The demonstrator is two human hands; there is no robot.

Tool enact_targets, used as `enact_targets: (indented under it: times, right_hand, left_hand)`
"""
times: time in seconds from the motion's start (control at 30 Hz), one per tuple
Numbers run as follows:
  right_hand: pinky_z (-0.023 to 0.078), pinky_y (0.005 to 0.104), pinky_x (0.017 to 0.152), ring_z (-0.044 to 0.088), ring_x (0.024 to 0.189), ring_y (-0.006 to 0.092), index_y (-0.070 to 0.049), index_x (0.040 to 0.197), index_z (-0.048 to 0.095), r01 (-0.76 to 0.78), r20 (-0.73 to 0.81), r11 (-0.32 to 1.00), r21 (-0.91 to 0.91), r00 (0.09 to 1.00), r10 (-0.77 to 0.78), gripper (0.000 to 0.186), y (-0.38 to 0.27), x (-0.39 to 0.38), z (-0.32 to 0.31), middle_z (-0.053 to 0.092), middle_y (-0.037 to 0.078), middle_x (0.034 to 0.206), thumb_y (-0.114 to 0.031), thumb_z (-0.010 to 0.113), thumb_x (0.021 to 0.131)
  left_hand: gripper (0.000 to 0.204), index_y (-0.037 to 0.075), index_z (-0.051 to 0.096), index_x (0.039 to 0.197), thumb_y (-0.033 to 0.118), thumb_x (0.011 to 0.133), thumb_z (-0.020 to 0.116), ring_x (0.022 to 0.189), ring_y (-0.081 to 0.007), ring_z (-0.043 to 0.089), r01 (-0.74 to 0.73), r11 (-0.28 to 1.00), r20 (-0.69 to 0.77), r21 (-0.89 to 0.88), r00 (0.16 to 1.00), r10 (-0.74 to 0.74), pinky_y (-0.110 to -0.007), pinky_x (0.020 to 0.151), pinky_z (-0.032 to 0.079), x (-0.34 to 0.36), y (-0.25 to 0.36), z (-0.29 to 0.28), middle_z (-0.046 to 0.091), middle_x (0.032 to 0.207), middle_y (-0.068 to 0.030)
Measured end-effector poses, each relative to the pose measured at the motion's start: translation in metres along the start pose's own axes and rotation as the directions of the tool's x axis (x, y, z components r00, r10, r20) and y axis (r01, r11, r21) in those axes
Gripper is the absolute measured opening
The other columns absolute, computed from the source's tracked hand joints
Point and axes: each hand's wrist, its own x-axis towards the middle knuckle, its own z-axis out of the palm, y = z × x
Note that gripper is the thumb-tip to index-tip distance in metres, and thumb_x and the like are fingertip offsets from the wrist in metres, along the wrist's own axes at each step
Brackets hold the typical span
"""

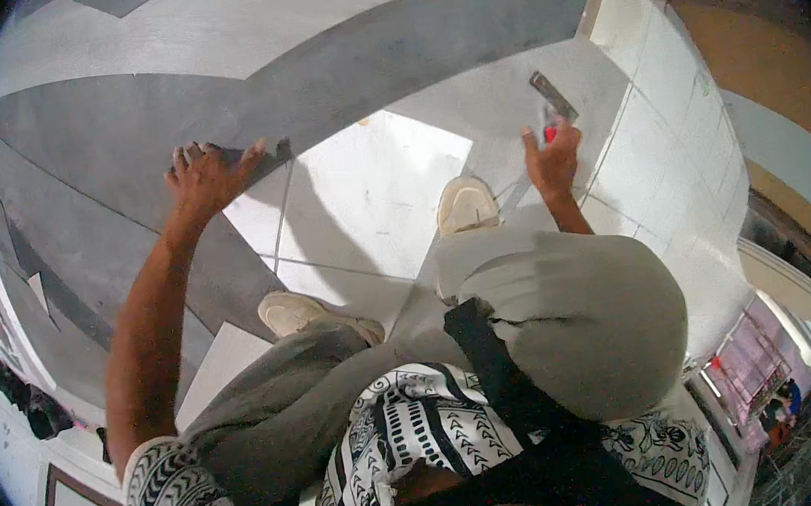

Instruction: The person places grey textured tiles onto a white floor, uses a utility knife to score and cut a tile piece, and fits the pieces together on the floor surface.

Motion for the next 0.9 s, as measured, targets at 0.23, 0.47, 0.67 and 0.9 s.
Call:
enact_targets:
  times: [0.23, 0.47, 0.67, 0.9]
  right_hand:
    - [0.05, 0.0518, 0.096, 0.058, 0.111, 0.0458, 0.006, 0.14, 0.04, -0.299, 0.0, 0.953, -0.059, 0.954, 0.299, 0.074, 0.051, -0.015, 0.013, 0.051, 0.029, 0.12, -0.045, 0.068, 0.094]
    - [0.049, 0.053, 0.098, 0.057, 0.117, 0.0481, 0.008, 0.133, 0.046, -0.177, -0.12, 0.983, -0.044, 0.978, 0.17, 0.058, 0.085, -0.011, 0.028, 0.055, 0.031, 0.123, -0.033, 0.066, 0.096]
    - [0.051, 0.0534, 0.095, 0.062, 0.109, 0.0443, 0.0, 0.131, 0.053, -0.421, -0.161, 0.88, -0.219, 0.905, 0.393, 0.047, 0.168, -0.03, -0.001, 0.062, 0.023, 0.116, -0.021, 0.068, 0.091]
    - [0.05, 0.0504, 0.095, 0.062, 0.108, 0.0449, 0.001, 0.123, 0.06, -0.399, -0.152, 0.882, -0.251, 0.916, 0.372, 0.044, 0.155, 0.001, -0.04, 0.063, 0.029, 0.111, -0.029, 0.069, 0.092]
  left_hand:
    - [0.148, -0.022, 0.015, 0.153, 0.096, 0.072, 0.054, 0.153, -0.0578, 0.005, 0.187, 0.919, -0.033, -0.348, 0.977, -0.211, -0.066, 0.122, 0.009, 0.041, 0.035, 0.058, 0.009, 0.162, -0.0442]
    - [0.158, -0.019, -0.002, 0.155, 0.09, 0.066, 0.07, 0.154, -0.0548, -0.009, 0.307, 0.707, -0.091, -0.637, 0.881, -0.464, -0.065, 0.123, 0.005, 0.015, 0.074, 0.038, -0.007, 0.164, -0.0408]
    - [0.157, -0.017, -0.004, 0.156, 0.085, 0.067, 0.074, 0.154, -0.0531, -0.011, 0.289, 0.664, -0.065, -0.69, 0.888, -0.455, -0.063, 0.124, 0.005, 0.017, 0.096, 0.027, -0.008, 0.166, -0.0373]
    - [0.153, -0.017, -0.008, 0.155, 0.081, 0.071, 0.075, 0.153, -0.0551, -0.015, 0.324, 0.619, -0.004, -0.715, 0.884, -0.467, -0.067, 0.122, 0.001, 0.002, 0.081, 0.023, -0.012, 0.164, -0.0399]
